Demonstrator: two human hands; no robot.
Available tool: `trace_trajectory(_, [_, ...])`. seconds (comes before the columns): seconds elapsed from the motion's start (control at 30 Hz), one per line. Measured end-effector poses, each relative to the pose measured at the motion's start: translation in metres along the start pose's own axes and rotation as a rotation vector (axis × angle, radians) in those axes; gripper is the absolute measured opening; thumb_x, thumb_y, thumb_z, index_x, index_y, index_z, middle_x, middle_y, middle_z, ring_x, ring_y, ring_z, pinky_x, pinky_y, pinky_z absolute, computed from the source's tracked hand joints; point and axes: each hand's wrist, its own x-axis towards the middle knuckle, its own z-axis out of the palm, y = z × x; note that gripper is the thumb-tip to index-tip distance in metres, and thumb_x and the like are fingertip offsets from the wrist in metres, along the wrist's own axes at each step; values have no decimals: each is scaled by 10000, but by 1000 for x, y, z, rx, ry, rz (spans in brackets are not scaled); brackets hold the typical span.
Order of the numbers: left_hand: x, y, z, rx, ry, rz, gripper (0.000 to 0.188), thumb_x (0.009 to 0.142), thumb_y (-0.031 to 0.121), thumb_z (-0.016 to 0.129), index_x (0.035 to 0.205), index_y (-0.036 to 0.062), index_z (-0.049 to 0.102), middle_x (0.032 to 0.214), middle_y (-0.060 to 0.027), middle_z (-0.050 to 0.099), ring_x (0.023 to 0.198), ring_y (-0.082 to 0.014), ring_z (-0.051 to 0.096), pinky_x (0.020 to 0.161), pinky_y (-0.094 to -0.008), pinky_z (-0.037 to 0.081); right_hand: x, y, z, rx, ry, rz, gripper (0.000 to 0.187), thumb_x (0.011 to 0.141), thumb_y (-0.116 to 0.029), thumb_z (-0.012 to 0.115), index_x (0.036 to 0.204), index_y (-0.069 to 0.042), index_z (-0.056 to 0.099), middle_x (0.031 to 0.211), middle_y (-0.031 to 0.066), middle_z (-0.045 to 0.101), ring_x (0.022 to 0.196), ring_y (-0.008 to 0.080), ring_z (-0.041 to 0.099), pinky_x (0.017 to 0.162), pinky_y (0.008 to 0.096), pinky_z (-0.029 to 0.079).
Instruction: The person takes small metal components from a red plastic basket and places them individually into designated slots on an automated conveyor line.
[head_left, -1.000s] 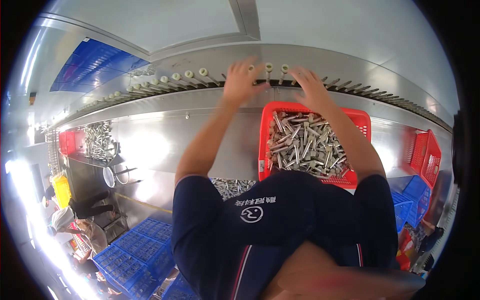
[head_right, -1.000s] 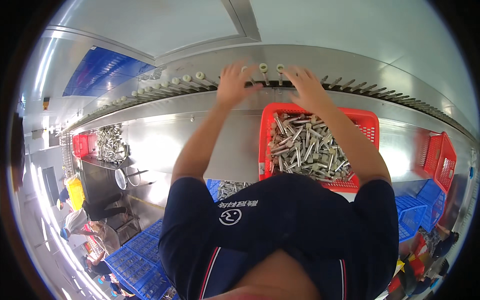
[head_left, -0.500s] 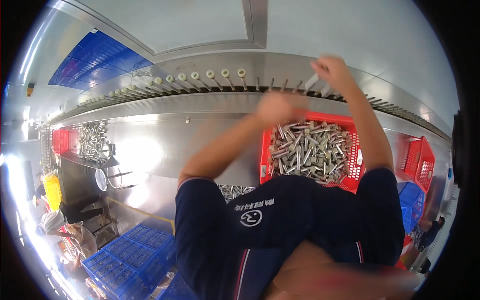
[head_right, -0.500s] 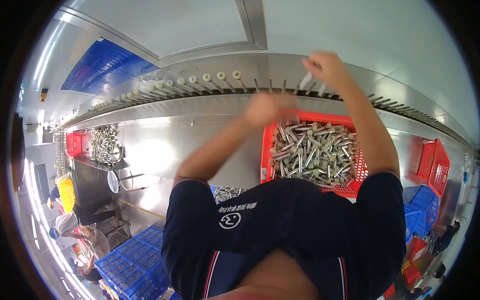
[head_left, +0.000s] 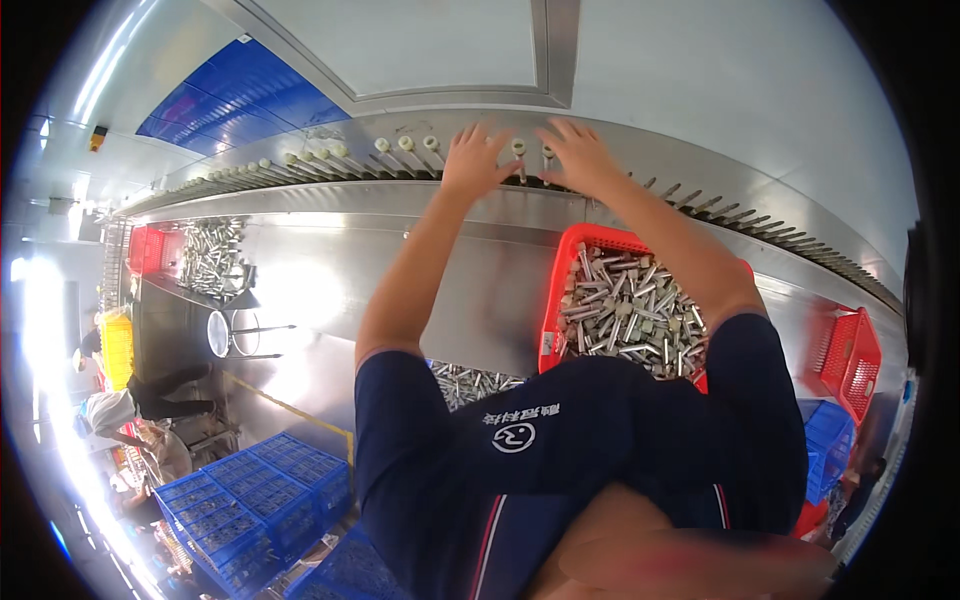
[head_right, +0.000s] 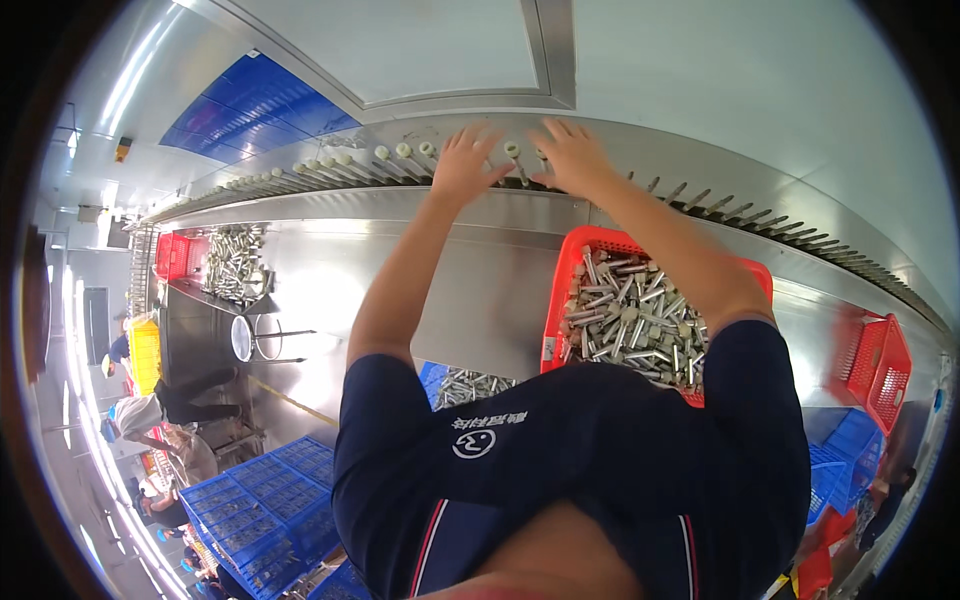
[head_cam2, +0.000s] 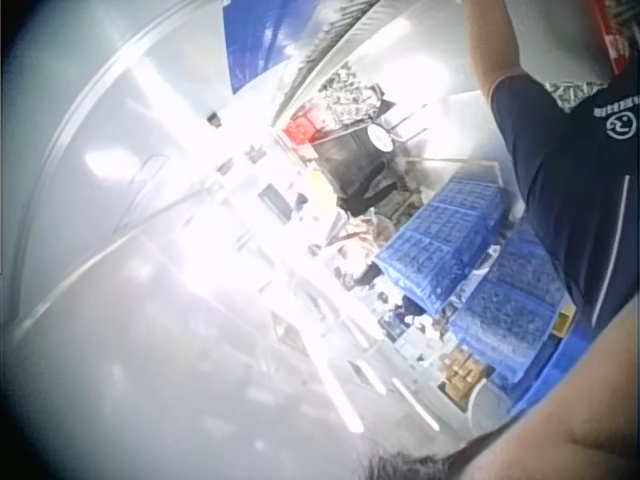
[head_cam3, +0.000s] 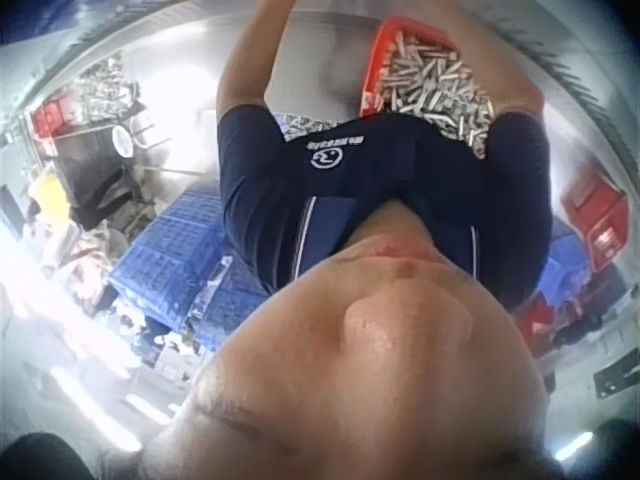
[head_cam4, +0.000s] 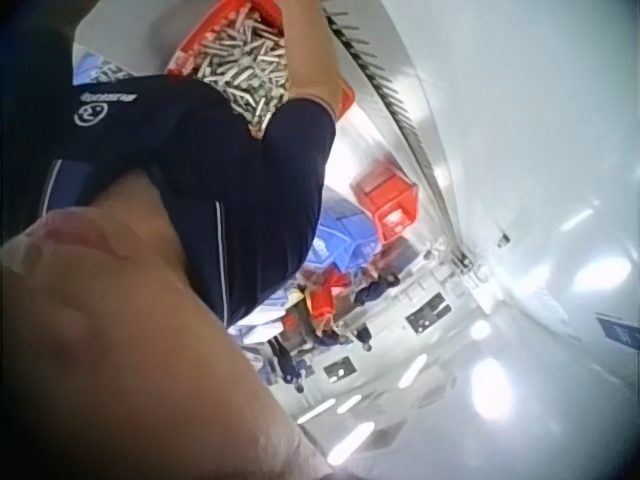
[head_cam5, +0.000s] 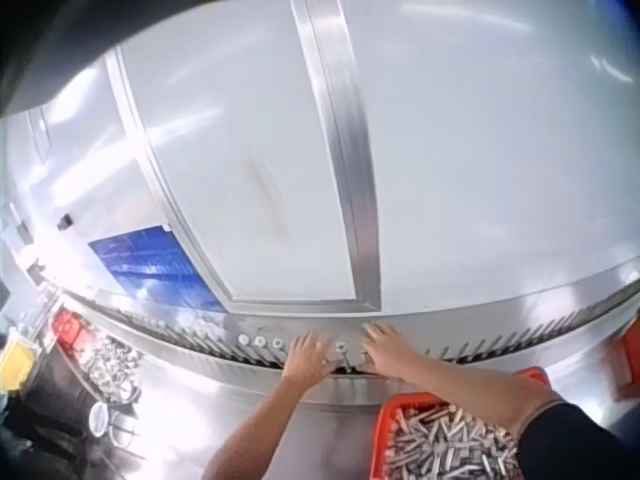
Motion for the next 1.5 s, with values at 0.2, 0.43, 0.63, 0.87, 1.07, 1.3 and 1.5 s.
trace_trajectory(0.2, [41,3,50,-50,-788,54,429,799,499,569,1107,200,564,980,-59,634,920,-272,616,687,-410,506,12,58,5,107,76,102,211,808,-279,584,787,-70,605,752,125,624,676,332,594,592,413,476])
trace_trajectory(0.43, [81,93,-16,-442,-785,110,382,789,343,622,1123,170,554,992,-67,632,875,-213,632,704,-366,511,-132,45,-115,357,-259,360,291,849,-328,594,785,-46,559,673,116,544,682,285,558,616,378,428])
trace_trajectory(0.63, [-40,161,54,-544,-515,432,536,761,390,644,1225,161,503,1263,-181,478,1157,-324,469,929,-463,397,-267,73,-13,130,-399,-115,388,819,-307,626,1023,12,538,1003,212,564,1011,368,525,867,462,401])
trace_trajectory(0.87, [9,7,10,-2,-126,25,522,772,466,631,1172,141,549,1181,-122,546,1120,-308,500,925,-438,397,-50,5,-5,187,205,-17,394,782,-281,638,1086,-44,556,1088,142,568,1030,334,527,862,430,425])
trace_trajectory(1.07, [38,-2,52,1,-635,1,259,842,331,578,917,83,582,862,-81,621,784,-315,601,689,-428,474,22,34,32,196,-137,113,332,765,-308,650,956,-54,552,792,142,609,822,332,601,717,450,466])
trace_trajectory(1.3, [31,90,11,-559,-305,23,199,827,295,565,854,103,608,818,-75,636,748,-276,622,641,-410,504,-96,56,-133,318,15,296,337,777,-335,674,819,-49,499,568,104,494,510,214,460,498,335,392])
trace_trajectory(1.5, [-38,150,26,-356,-656,244,454,809,444,590,1169,172,542,1292,-98,471,1138,-310,480,913,-457,414,-280,61,-32,178,-583,272,760,704,-441,716,1290,-46,435,1262,199,473,1214,354,414,1019,443,328])
